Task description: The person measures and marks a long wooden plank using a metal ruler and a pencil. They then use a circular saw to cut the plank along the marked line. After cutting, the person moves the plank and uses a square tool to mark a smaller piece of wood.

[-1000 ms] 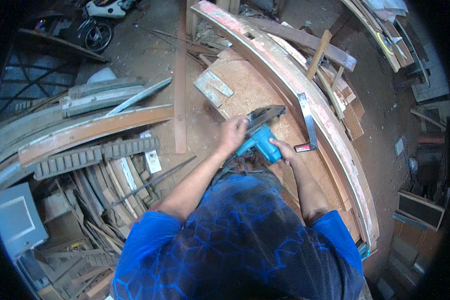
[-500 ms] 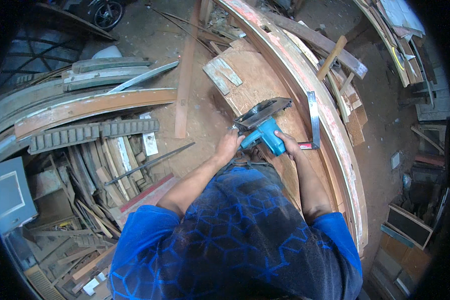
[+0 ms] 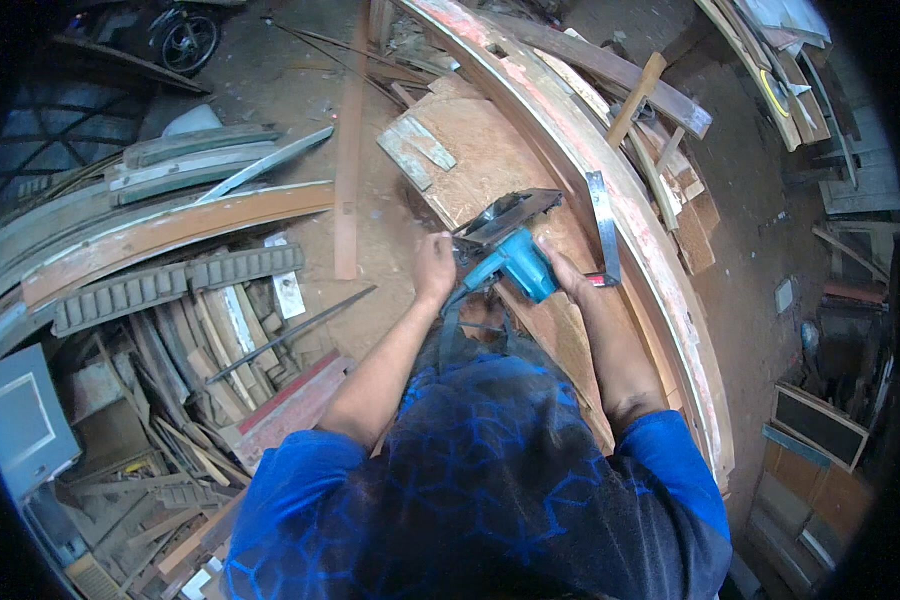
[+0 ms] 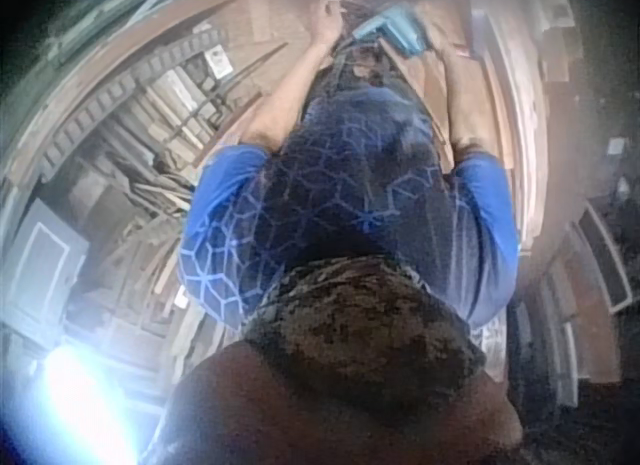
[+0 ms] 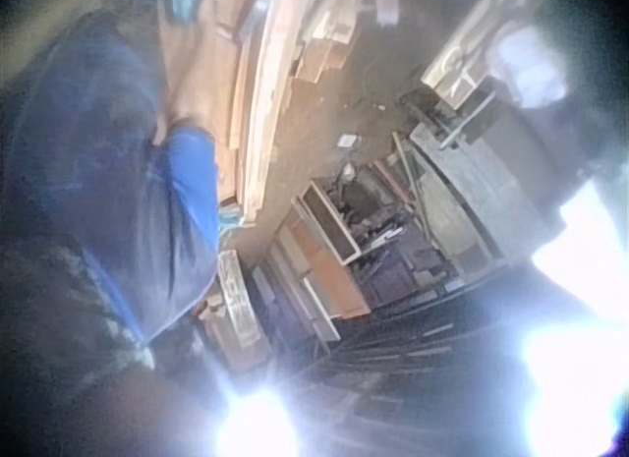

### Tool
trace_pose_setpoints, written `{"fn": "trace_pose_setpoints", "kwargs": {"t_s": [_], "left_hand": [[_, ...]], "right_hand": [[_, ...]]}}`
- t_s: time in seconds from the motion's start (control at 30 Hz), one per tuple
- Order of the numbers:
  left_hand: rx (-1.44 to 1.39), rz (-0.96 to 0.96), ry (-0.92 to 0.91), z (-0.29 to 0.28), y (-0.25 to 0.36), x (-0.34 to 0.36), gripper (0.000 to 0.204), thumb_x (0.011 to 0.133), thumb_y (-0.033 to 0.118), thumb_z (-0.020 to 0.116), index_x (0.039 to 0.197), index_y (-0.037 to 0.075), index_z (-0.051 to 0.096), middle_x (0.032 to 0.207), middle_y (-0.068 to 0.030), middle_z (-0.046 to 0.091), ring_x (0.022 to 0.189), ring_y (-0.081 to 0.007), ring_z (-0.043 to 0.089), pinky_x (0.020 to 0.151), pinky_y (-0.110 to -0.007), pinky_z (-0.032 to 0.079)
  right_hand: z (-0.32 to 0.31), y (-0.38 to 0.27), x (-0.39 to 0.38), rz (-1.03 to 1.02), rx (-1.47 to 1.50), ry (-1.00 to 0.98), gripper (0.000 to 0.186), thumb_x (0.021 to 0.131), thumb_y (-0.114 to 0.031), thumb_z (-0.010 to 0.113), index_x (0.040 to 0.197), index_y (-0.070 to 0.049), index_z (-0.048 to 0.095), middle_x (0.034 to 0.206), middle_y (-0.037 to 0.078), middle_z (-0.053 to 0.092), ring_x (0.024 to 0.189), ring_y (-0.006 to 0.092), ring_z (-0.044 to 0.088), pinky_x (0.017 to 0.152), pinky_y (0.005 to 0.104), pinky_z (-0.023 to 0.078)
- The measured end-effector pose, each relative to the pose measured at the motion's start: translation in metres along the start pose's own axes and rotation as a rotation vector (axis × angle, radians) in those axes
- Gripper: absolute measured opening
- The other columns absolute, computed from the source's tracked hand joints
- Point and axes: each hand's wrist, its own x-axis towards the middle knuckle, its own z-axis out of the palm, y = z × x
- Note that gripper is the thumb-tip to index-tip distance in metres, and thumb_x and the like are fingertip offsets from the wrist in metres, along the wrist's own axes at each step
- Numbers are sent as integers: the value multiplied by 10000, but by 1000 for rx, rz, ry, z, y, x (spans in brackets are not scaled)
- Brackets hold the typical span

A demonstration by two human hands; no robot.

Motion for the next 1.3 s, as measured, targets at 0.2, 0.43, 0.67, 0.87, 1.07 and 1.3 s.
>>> {"fn": "trace_pose_setpoints", "kwargs": {"t_s": [0.2, 0.43, 0.67, 0.87, 1.07, 1.3], "left_hand": [[-368, -235, -454, 31, -48, 19, 462, 1049, 345, 538, 1315, -17, 643, 1182, -171, 720, 1021, -268, 687, 916, -373, 510], [-553, -420, -334, 25, -46, -16, 389, 1043, 272, 580, 1287, -17, 676, 1134, -78, 717, 951, -151, 669, 795, -300, 549], [-723, -508, -274, 32, -34, -27, 411, 1043, 288, 595, 1333, 2, 650, 1092, -38, 709, 908, -125, 647, 769, -309, 539], [-730, -565, -353, 27, -43, -36, 496, 1080, 370, 539, 1396, -6, 608, 1275, -53, 684, 1147, -152, 608, 1002, -305, 463], [-765, -458, -315, 27, -36, -38, 458, 1067, 468, 526, 1274, 88, 676, 983, 29, 662, 864, -94, 585, 768, -297, 490], [-447, -407, -294, 11, 15, -33, 428, 1037, 426, 576, 1141, 36, 720, 1033, -43, 723, 917, -166, 646, 815, -327, 508]], "right_hand": [[-20, -50, 14, 163, 53, -182, 1462, 688, -1062, 300, 1613, 62, 166, 1689, 294, 82, 1571, 394, 153, 1261, 537, 168], [-23, -97, 29, 251, -218, -272, 1529, 615, -1090, 349, 1625, 38, 131, 1684, 306, 93, 1571, 389, 158, 1239, 601, 171], [-1, -128, 16, 142, -505, -219, 1367, 682, -994, 509, 1612, -19, 279, 1649, 268, 264, 1498, 381, 330, 1199, 543, 290], [-12, -82, 33, 21, -409, -138, 1017, 726, -710, 803, 1420, 3, 588, 1349, 234, 648, 1189, 315, 659, 1055, 425, 484], [-19, -52, 15, -229, -860, 25, 1279, 549, -756, 876, 1471, 41, 487, 1392, 280, 596, 1293, 366, 595, 1101, 455, 468], [-21, -23, 4, -473, -777, -36, 1134, 597, -548, 895, 1501, -12, 469, 1387, 256, 607, 1306, 364, 584, 1136, 432, 437]]}}
